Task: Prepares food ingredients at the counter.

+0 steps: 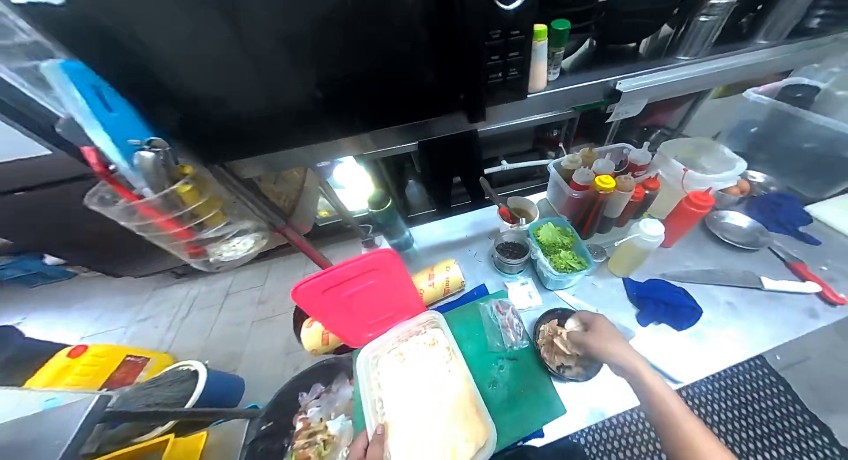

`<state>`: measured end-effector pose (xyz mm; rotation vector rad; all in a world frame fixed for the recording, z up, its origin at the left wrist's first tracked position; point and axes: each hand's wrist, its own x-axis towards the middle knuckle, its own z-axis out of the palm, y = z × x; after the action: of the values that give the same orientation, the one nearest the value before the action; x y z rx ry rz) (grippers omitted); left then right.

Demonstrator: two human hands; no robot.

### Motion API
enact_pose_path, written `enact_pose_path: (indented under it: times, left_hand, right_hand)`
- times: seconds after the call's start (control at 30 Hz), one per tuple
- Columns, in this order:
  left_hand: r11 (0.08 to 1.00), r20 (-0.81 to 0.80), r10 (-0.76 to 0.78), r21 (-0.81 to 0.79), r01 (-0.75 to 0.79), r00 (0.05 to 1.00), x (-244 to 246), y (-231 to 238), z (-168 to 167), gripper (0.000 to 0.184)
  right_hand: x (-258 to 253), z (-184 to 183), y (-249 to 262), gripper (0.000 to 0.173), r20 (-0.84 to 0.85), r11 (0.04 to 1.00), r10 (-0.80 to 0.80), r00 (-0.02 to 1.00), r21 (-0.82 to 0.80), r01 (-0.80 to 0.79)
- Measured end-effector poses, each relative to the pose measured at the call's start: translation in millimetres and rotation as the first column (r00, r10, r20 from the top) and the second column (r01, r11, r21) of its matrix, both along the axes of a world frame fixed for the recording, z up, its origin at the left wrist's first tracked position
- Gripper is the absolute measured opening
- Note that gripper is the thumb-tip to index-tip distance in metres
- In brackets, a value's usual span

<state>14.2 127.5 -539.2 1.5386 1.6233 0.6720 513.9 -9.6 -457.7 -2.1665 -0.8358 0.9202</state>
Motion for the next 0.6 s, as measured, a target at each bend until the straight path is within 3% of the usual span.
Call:
enact_pose_path:
  times: [0.1,0.17,0.23,0.33,0.43,0.53,0.6]
  left_hand:
    - [0.999,-0.017,-0.035,0.016,0.035,0.999,-6,3,1,0.037]
    - [0.999,0.008,-0.036,0.007,0.036,0.999,-7,4,1,0.035]
    - [0.999,0.008,-0.032,0.010,0.031,0.999,-8,6,-2,0.035]
    - [1.000,-0.004,-0.021,-0.002,0.021,1.000,-13,9,-8,0.034]
    - [1.000,0.021,-0.017,0.023,0.016,1.000,-14,12,-14,0.035]
    - [0.998,0.027,-0.023,0.064,0.021,0.999,-14,11,-16,0.036]
    - [0.997,0.042,-0.024,0.072,0.021,0.999,-13,11,-14,0.036]
  right_hand:
    - [-35,26,3,0.021,-0.503,0.948,0.036,0.864,0.291,0.130]
    - [-71,42,15,0.023,-0.663,0.918,0.180,0.727,0.379,0.118]
    - [-117,49,35,0.026,-0.701,0.913,0.282,0.655,0.406,0.040]
    - [-197,35,69,0.027,-0.544,0.921,0.367,0.754,0.327,-0.212]
    - [-257,11,95,0.026,-0.287,0.879,0.477,0.831,0.127,-0.461]
    - [-281,-4,102,0.028,-0.051,0.837,0.541,0.839,-0.065,-0.544]
    - [-289,-6,100,0.049,0.105,0.796,0.587,0.803,-0.256,-0.549]
